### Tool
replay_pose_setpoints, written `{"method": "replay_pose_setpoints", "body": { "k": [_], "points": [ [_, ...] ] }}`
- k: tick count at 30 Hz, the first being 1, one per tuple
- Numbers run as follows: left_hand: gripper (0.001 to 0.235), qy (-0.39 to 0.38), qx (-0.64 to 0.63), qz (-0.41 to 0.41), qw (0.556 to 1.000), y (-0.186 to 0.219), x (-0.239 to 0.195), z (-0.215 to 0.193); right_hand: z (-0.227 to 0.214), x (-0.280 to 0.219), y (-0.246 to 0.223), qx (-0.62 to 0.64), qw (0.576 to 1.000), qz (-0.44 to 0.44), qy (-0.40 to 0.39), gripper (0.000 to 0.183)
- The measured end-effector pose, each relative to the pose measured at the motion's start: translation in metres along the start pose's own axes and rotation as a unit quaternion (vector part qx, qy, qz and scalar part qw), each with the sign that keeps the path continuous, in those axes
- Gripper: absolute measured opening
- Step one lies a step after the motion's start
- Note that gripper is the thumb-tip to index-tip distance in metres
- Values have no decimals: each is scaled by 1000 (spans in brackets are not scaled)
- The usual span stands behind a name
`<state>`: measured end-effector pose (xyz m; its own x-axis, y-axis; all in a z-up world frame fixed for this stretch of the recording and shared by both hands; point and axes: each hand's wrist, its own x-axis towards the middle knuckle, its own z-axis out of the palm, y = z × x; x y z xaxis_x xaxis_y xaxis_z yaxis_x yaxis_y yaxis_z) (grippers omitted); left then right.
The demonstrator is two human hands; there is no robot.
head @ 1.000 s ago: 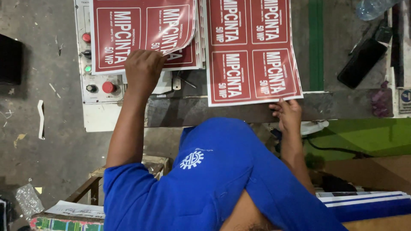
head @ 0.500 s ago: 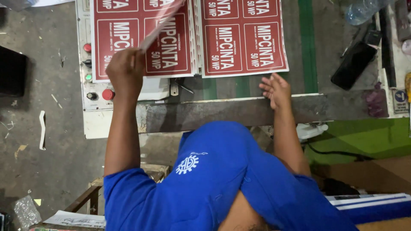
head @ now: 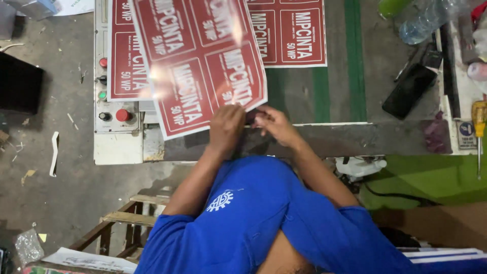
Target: Manually inspecting, flipping, and stacking sheets of printed product labels at a workbench.
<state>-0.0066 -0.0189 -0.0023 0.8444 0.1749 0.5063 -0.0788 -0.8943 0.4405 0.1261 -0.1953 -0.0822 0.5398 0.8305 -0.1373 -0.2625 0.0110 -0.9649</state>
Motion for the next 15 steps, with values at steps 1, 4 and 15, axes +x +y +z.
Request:
{"method": "replay_pose_setpoints", "body": {
  "k": [1,4,15],
  "points": [
    [19,2,4,-2,1000,7,-4,6,-2,-2,5,0,1000,-1,-5,42],
    [29,-1,16,28,999,28,-9,24,-18,-11,27,93,993,73,-1,34],
    [25,-2,78,-97,992,-15,-14,5,-106,-74,43,56,955,43,287,27]
  ]
}}
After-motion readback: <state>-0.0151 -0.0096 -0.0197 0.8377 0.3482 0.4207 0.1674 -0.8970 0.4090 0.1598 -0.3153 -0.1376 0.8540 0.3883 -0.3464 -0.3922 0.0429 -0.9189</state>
